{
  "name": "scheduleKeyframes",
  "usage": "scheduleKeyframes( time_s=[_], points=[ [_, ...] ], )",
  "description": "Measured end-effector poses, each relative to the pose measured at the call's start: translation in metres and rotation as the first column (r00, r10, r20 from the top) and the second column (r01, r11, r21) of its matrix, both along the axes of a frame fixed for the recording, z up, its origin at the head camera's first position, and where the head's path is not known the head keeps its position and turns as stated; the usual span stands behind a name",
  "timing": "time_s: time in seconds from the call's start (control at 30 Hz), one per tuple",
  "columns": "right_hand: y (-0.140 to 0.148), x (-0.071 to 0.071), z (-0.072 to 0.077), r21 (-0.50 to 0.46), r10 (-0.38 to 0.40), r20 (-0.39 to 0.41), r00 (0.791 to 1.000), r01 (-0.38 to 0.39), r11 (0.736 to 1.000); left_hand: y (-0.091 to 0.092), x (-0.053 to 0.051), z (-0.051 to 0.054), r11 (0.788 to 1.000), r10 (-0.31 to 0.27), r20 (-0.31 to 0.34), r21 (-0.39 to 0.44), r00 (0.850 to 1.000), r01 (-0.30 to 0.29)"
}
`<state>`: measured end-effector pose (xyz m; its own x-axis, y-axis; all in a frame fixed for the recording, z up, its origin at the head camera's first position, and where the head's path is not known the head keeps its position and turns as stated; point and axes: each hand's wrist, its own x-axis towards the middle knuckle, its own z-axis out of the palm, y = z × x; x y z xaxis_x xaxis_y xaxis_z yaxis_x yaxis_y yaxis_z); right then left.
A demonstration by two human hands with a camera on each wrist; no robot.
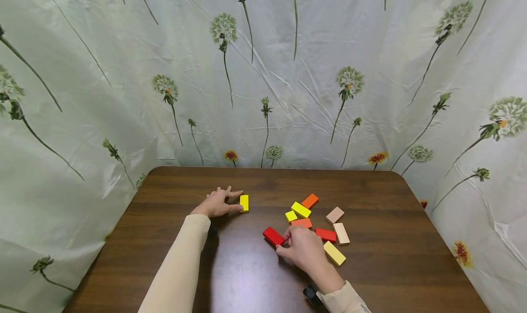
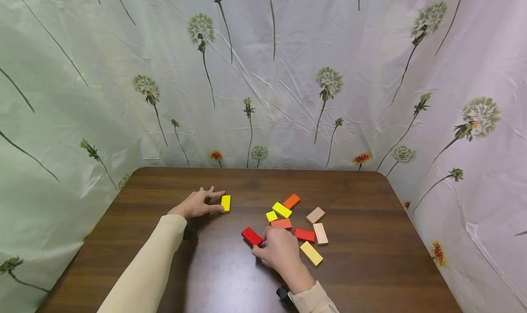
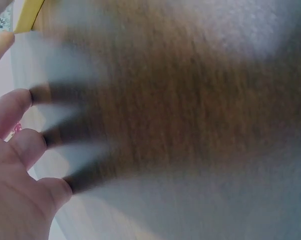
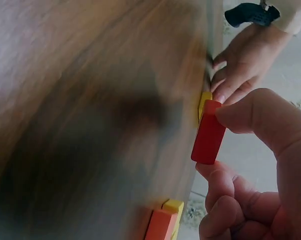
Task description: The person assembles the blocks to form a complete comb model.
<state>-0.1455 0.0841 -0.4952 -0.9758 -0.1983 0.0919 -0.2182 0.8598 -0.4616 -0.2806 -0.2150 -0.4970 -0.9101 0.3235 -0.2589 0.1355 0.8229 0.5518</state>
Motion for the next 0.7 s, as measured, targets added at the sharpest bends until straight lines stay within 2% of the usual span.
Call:
scheduleKeyframes(
  time_s=[0.27,0.7],
  points=[
    [-0.014,-0.006,-0.005,0.005,0.022,-0.024,0.999,-0.022,1.000,0.002,0.001,-0.003,0.999,0.005,-0.023,-0.033,1.000,-0.005],
    [-0.042,-0.018,-0.008,-0.009,0.046,-0.004,0.999,-0.046,0.999,0.000,0.000,-0.006,0.999,0.003,-0.036,-0.050,0.999,-0.005]
  ],
)
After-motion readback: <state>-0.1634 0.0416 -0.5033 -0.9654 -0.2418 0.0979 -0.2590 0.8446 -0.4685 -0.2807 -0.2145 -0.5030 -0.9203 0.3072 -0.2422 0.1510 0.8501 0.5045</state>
